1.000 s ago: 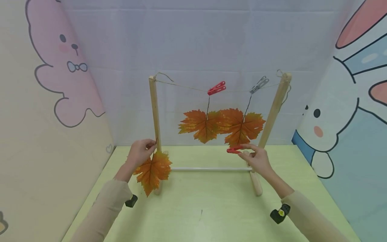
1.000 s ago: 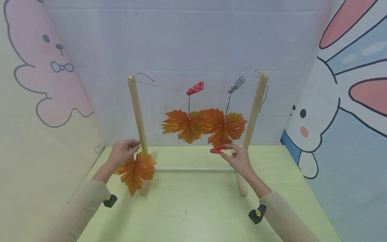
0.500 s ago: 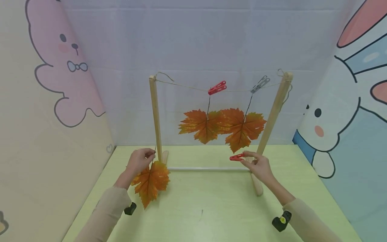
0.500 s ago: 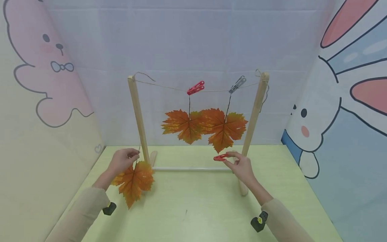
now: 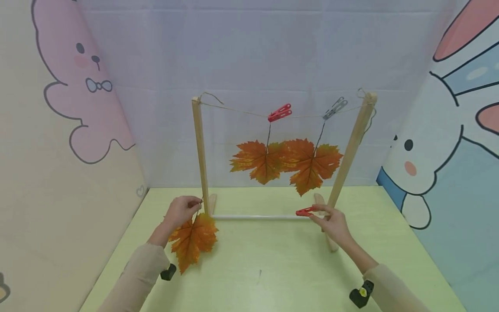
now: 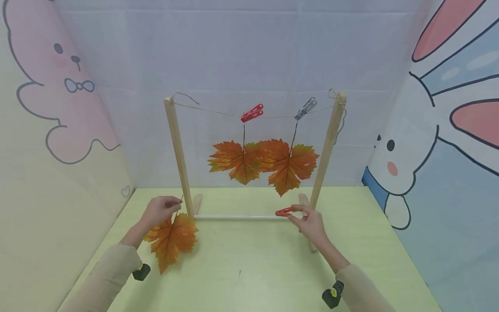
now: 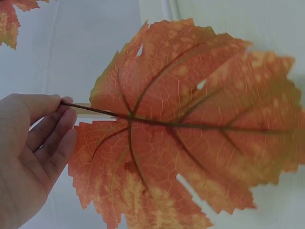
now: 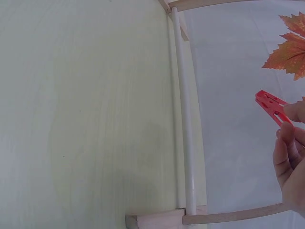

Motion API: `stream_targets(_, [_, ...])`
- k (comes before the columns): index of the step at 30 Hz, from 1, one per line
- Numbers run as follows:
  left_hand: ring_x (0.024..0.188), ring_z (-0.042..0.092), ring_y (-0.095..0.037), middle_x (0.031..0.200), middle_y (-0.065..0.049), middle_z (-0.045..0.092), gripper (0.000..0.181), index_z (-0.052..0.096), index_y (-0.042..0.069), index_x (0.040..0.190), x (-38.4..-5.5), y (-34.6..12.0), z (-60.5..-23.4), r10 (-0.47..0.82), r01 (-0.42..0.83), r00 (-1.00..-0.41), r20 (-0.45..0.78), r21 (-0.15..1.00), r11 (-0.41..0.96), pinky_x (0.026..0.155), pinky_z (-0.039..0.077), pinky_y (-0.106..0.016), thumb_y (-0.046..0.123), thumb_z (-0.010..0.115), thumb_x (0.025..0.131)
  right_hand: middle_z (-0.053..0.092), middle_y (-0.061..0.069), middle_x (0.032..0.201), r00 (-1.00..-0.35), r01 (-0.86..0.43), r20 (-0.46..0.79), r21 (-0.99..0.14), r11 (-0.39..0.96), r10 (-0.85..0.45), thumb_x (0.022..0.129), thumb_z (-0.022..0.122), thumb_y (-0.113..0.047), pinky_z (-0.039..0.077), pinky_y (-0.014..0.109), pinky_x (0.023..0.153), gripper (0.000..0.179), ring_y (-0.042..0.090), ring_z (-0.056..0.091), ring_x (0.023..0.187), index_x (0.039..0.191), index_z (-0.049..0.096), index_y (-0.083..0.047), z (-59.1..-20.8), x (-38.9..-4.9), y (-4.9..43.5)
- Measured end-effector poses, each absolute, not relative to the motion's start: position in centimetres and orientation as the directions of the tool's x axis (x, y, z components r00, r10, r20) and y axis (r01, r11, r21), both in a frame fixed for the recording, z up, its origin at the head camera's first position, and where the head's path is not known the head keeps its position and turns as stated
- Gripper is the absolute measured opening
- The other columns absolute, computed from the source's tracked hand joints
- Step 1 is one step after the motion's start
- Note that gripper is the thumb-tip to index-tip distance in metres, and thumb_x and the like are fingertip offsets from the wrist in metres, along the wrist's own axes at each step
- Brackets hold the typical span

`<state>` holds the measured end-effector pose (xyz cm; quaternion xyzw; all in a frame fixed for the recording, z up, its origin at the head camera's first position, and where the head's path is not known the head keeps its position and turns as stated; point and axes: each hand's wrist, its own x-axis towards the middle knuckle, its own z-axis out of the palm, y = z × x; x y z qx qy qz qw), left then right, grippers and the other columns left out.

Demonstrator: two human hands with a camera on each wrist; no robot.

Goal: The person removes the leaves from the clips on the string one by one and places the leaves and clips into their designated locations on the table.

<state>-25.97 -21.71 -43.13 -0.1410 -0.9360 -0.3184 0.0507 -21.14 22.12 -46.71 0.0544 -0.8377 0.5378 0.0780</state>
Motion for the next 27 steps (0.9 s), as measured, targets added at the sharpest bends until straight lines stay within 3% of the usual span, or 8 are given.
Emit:
stream_targets(2, [0.080,0.064,-0.026,0.088,-0.012,0.068,0.019,0.067,-0.003,0.100,-26.0,-21.7,-43.5,0.234,0.295,-0.956,0.179,0.585,0.755,0.070,0.051,-0.039,0.007,0.059,0.086,0.063,0.026,0.090,-0.983,-0.168,0.181,-0.893,0.418,-0.009,0.080,0.069,-0.010,0.032,0.021,0.037,0.035,0.003,0.041,0.037,0.110,0.061,0.005,-47.5,-21.2,22.4])
stream_targets(4, [0.080,0.064,-0.026,0.089,-0.012,0.068,0.019,0.067,-0.004,0.100,-26.0,-21.6,-43.8,0.228,0.288,-0.958,0.176,0.586,0.757,0.070,0.051,-0.039,0.006,0.060,0.085,0.062,0.024,0.102,-0.983,-0.171,0.181,-0.896,0.411,-0.014,0.080,0.069,-0.010,0.033,0.022,0.037,0.035,0.004,0.041,0.038,0.110,0.061,0.005,-48.0,-21.2,22.5])
stream_targets(9, [0.079,0.064,-0.025,0.088,-0.012,0.069,0.018,0.068,-0.003,0.098,-26.0,-21.4,-44.6,0.233,0.293,-0.956,0.177,0.581,0.759,0.068,0.051,-0.038,0.005,0.061,0.084,0.063,0.023,0.099,-0.982,-0.180,0.189,-0.891,0.418,-0.020,0.079,0.069,-0.011,0.032,0.022,0.037,0.034,0.005,0.039,0.038,0.108,0.062,0.004,-48.6,-20.8,22.7])
stream_targets(16, [0.078,0.064,-0.024,0.089,-0.012,0.068,0.017,0.069,-0.002,0.097,-25.9,-21.4,-45.5,0.248,0.299,-0.954,0.167,0.555,0.776,0.067,0.051,-0.037,0.005,0.061,0.084,0.060,0.017,0.065,-0.985,-0.159,0.172,-0.888,0.432,-0.009,0.078,0.071,-0.010,0.029,0.020,0.036,0.035,0.002,0.035,0.034,0.108,0.062,0.004,-49.5,-20.4,23.1])
stream_targets(23, [0.075,0.064,-0.022,0.086,-0.011,0.069,0.015,0.070,-0.002,0.094,-25.3,-21.4,-46.0,0.256,0.294,-0.955,0.148,0.561,0.774,0.066,0.051,-0.037,0.004,0.062,0.083,0.062,0.024,0.098,-0.985,-0.152,0.170,-0.886,0.438,0.003,0.079,0.069,-0.010,0.030,0.021,0.036,0.035,-0.001,0.035,0.035,0.109,0.061,0.006,-50.1,-20.0,23.1])
stream_targets(27, [0.073,0.063,-0.019,0.085,-0.010,0.069,0.013,0.070,0.000,0.092,-25.3,-21.5,-46.4,0.264,0.305,-0.952,0.154,0.554,0.775,0.064,0.051,-0.035,0.003,0.062,0.083,0.062,0.023,0.098,-0.988,-0.140,0.156,-0.888,0.439,0.002,0.078,0.070,-0.010,0.030,0.020,0.035,0.034,0.000,0.035,0.035,0.108,0.061,0.005,-50.9,-19.9,23.1])
